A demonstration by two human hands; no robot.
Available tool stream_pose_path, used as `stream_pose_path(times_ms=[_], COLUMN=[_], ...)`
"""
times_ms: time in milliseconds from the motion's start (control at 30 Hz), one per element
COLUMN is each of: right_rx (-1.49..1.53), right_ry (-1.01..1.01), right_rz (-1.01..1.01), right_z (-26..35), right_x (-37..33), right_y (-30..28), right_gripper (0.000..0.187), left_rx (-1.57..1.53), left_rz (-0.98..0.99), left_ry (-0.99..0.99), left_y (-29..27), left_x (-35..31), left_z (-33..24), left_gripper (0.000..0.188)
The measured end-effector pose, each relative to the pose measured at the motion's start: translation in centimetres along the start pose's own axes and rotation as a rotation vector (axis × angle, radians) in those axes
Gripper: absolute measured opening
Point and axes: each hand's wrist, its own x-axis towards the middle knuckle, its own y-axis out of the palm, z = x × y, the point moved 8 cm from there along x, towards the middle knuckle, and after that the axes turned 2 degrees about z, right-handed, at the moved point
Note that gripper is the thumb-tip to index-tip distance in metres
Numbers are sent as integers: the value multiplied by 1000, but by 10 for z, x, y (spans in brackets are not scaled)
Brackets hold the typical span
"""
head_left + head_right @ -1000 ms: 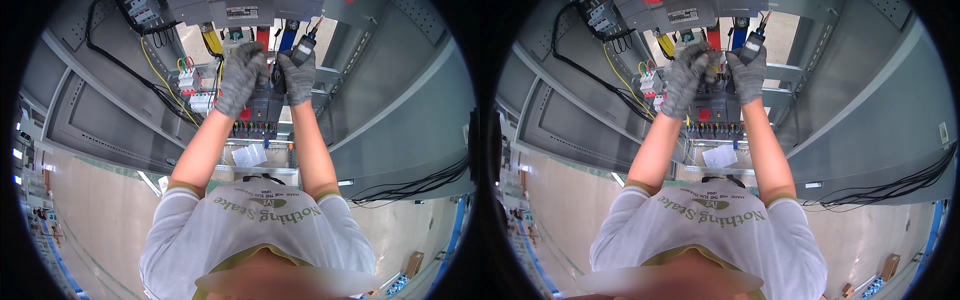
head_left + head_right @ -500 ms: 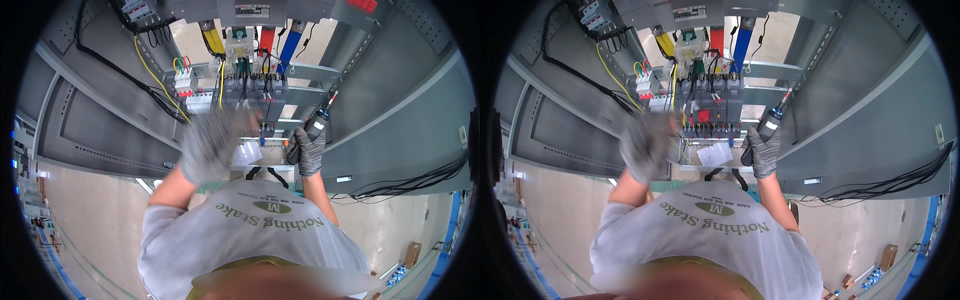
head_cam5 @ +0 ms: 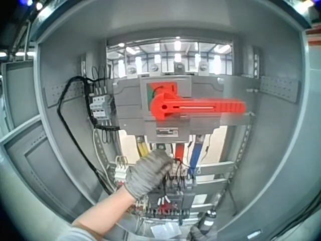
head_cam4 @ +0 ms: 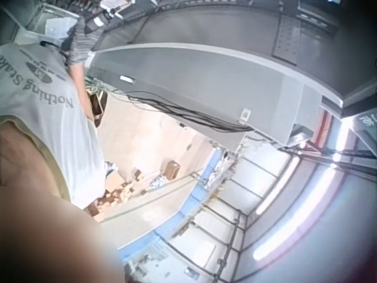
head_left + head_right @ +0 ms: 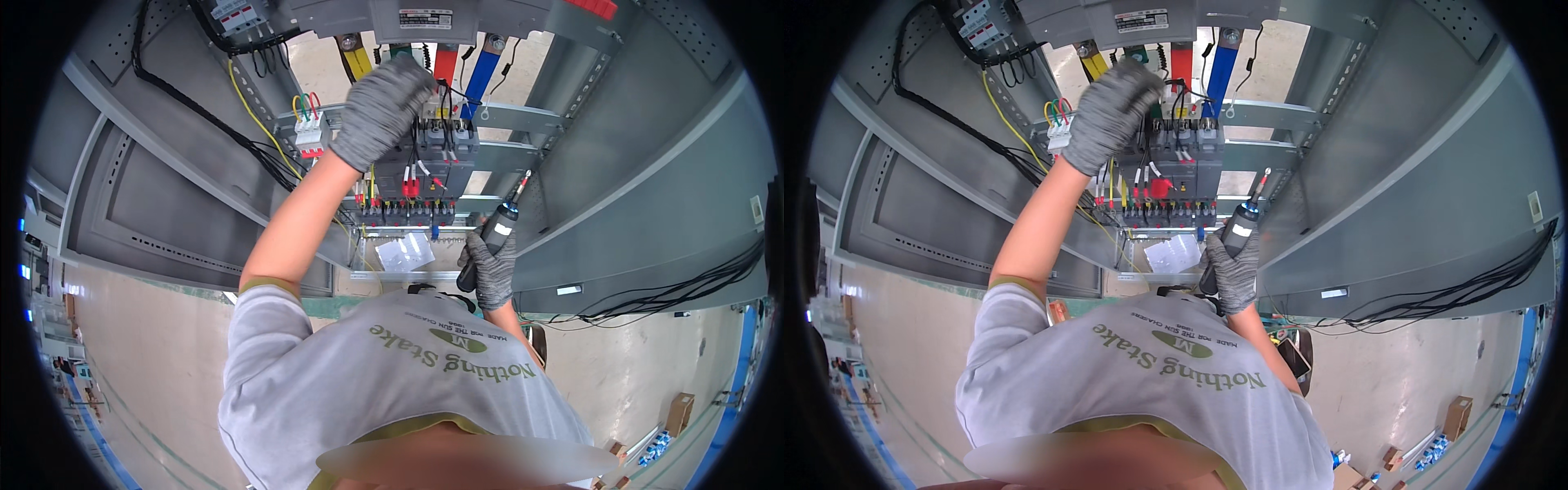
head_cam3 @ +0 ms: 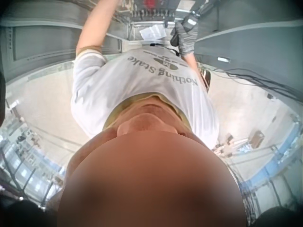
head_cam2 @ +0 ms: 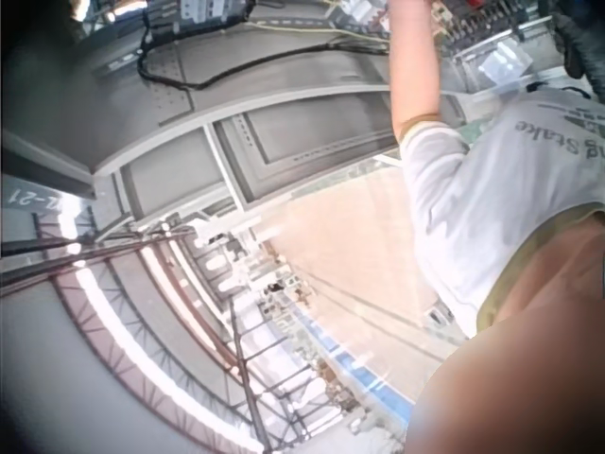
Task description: The person uses a cordless screwdriver to tighten screws on electrical components inside a metal cabinet. They repeatedly reach into the cabinet, align wires, and secure terminals while wearing gloves.
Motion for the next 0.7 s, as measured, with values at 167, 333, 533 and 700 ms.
stream_pose_path(times_ms=[167, 333, 533, 700], right_rx=[3, -61, -38, -49], right_ry=[5, 1, 75, 72], right_rz=[10, 44, 56, 70], right_z=[1, -8, -17, -23], right_x=[3, 6, 5, 5], right_y=[6, 12, 17, 14], right_gripper=[30, 31, 35, 34], left_rx=[-1000, -953, -737, -702], left_rz=[-397, -642, -860, -636], left_ry=[-393, -529, -284, -413], left_y=[-7, -15, -27, -22], left_x=[-17, -30, -45, -42], left_z=[67, 106, 114, 134], left_gripper=[11, 14, 11, 11])
